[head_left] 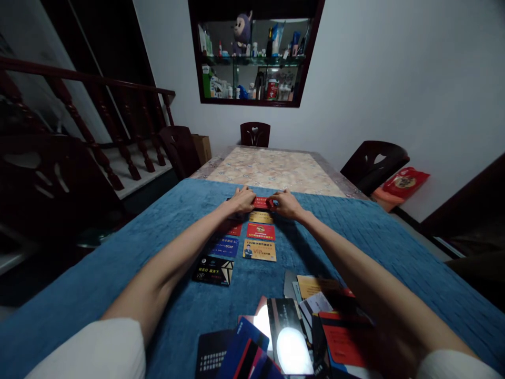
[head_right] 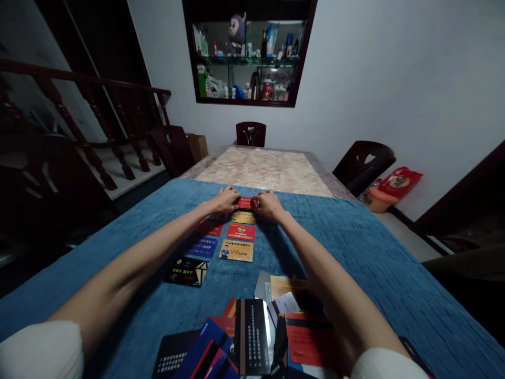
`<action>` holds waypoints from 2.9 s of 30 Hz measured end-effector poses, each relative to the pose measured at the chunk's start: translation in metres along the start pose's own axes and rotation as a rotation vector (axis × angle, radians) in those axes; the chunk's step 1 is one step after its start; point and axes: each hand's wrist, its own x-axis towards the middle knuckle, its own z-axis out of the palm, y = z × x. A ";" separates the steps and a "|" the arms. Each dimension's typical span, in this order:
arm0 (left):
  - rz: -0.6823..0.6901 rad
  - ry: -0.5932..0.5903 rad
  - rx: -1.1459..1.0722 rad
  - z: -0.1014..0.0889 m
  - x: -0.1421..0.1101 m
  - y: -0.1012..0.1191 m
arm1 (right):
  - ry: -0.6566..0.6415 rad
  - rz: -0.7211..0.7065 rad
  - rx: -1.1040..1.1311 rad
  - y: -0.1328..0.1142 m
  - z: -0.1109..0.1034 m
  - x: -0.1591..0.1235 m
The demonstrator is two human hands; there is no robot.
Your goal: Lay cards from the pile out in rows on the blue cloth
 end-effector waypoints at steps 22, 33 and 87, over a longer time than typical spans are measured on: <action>0.027 -0.066 -0.069 0.008 0.005 -0.007 | -0.084 -0.013 -0.055 0.006 0.019 0.015; 0.035 -0.082 -0.057 0.008 0.008 -0.008 | -0.115 0.001 -0.051 0.003 0.015 0.016; 0.313 0.310 -0.252 -0.024 -0.174 0.124 | 0.278 -0.139 0.123 -0.059 -0.059 -0.212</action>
